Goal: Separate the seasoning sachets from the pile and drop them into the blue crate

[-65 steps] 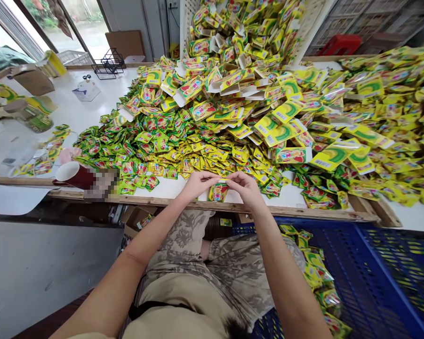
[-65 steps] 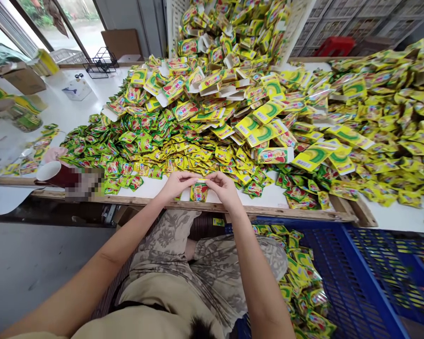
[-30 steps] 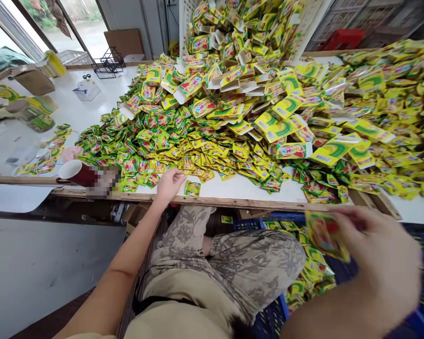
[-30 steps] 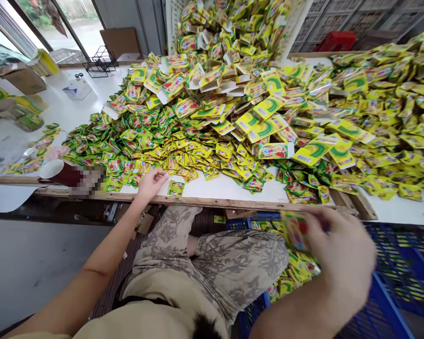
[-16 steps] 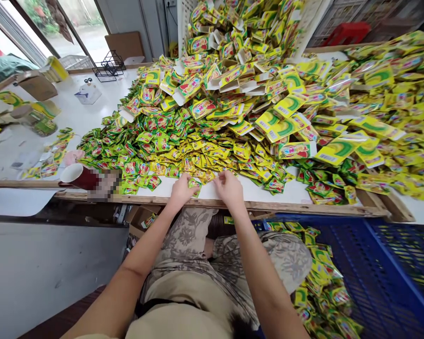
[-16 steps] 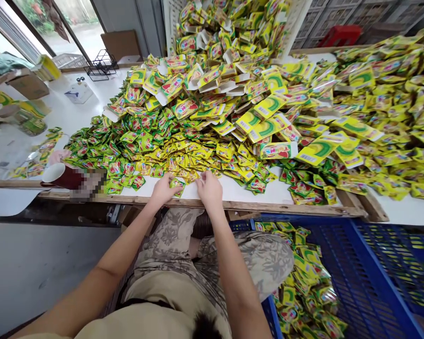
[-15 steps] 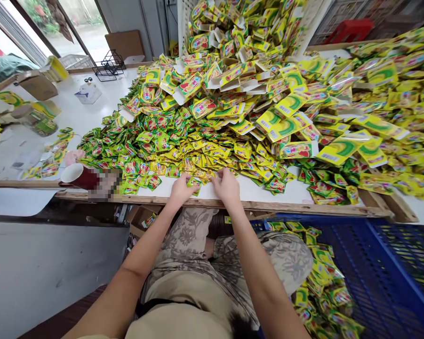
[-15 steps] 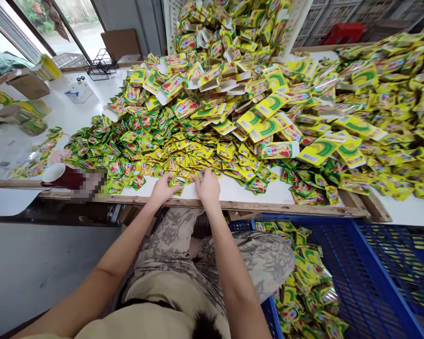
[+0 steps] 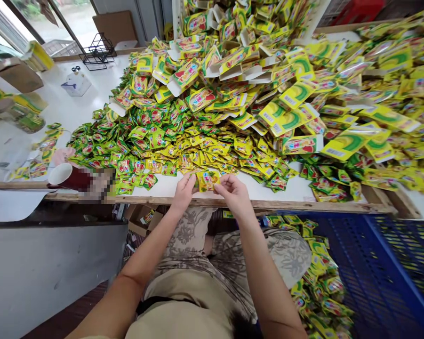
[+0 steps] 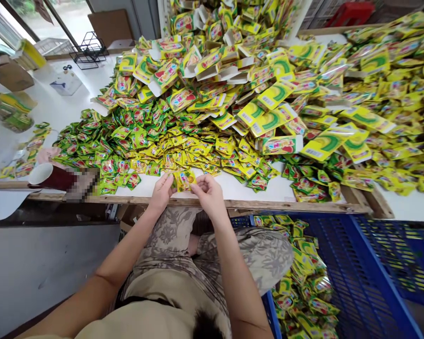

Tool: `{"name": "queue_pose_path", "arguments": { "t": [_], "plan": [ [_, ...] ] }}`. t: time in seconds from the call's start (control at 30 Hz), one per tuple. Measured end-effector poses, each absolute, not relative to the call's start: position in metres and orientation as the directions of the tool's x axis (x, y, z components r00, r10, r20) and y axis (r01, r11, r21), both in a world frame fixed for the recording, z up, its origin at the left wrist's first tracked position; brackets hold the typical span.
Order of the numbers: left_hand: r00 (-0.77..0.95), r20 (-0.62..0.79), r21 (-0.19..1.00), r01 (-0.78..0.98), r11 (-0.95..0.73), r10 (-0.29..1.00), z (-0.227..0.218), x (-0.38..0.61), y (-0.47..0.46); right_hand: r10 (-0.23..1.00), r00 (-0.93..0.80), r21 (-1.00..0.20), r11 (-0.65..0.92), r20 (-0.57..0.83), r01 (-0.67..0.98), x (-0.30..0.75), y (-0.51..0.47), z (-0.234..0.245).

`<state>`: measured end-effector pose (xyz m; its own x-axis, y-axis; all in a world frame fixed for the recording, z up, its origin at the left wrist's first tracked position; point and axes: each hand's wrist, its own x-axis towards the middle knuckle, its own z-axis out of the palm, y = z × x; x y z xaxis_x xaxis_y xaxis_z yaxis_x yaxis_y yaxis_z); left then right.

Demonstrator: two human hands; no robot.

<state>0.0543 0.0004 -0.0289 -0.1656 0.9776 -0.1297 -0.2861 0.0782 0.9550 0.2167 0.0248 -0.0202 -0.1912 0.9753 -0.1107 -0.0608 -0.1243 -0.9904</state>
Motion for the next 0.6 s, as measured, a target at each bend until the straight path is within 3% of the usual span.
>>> {"name": "queue_pose_path", "arguments": {
  "t": [0.17,0.47,0.6],
  "plan": [
    [-0.122,-0.013,0.988,-0.156,-0.006,0.992,-0.017,0.069,-0.011,0.972,-0.186,-0.979,-0.164,-0.140,-0.119,0.205,0.017,-0.022],
    [-0.173,-0.008,0.991,-0.131,-0.015,0.985,-0.015,0.075,-0.015,0.959,-0.228,-0.967,-0.205,-0.168,-0.150,0.211,0.005,-0.022],
    [-0.180,-0.010,0.989,-0.145,-0.017,0.984,-0.015,0.078,-0.017,0.946,-0.269,-0.974,-0.209,-0.180,-0.086,0.216,0.001,-0.025]
  ]
}}
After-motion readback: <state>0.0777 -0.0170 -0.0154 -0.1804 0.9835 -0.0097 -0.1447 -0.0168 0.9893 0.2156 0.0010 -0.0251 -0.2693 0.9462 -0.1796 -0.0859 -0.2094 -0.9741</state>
